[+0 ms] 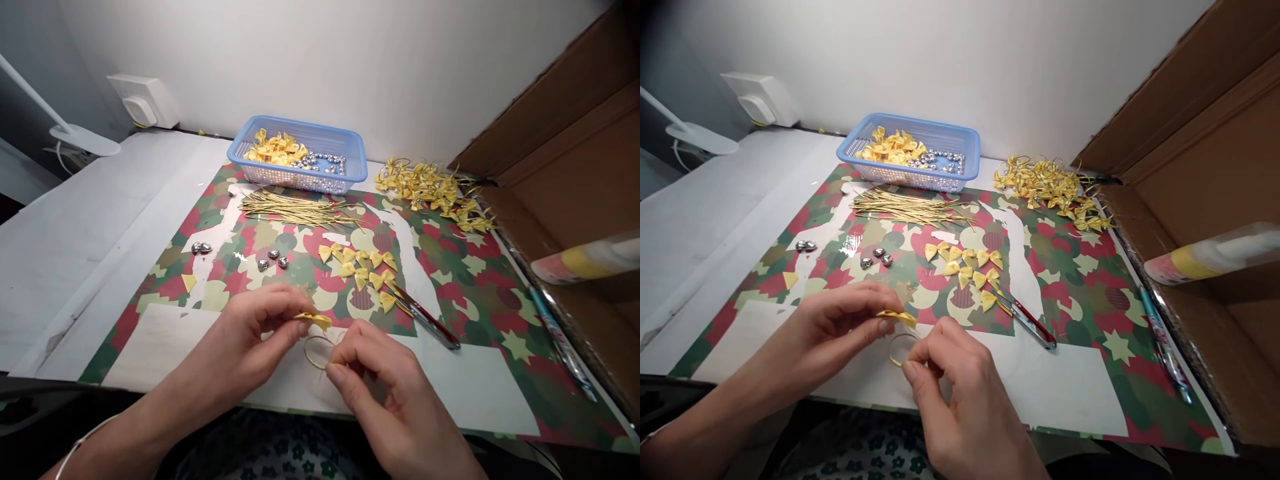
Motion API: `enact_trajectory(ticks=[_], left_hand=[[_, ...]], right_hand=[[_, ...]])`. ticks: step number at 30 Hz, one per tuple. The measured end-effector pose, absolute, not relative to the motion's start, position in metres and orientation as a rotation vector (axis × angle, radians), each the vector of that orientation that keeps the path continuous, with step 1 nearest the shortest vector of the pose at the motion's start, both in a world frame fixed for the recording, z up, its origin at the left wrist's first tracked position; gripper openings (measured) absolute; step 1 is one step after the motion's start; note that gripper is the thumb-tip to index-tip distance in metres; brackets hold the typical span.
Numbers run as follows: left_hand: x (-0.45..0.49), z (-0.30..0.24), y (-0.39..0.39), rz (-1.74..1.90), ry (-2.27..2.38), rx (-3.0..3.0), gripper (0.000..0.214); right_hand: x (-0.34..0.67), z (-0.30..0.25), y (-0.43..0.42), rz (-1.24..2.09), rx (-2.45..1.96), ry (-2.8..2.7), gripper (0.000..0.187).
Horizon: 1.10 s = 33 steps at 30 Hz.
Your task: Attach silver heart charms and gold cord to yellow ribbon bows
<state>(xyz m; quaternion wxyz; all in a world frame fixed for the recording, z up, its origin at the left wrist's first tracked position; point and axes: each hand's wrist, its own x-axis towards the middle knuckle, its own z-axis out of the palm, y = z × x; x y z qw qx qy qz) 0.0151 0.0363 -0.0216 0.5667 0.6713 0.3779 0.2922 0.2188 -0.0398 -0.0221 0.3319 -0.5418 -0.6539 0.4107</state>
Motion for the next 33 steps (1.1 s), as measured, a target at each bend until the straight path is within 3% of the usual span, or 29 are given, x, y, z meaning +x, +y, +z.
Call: enact_trajectory(ticks=[6,13,21,33], left_hand=[[0.019,-0.015,0.028,0.611,0.804,1.301,0.021],[0.017,-0.014,0.023,0.685,0.827,1.375,0.023],[0.019,-0.016,0.021,0.775,0.87,1.552,0.024],[0.014,-0.015,0.016,0.724,0.789,1.558,0.025]], right_hand=[[0.211,-0.02,-0.038,0.957,-1.401,-1.584,0.023],[0.203,-0.027,-0.038,0.42,-1.332,-1.655,0.019],[0.202,-0.029,-0.044,0.032,-1.298,-1.926,0.019],[0.2,-0.023,-0.038,0.102,-1.375,-1.882,0.019]])
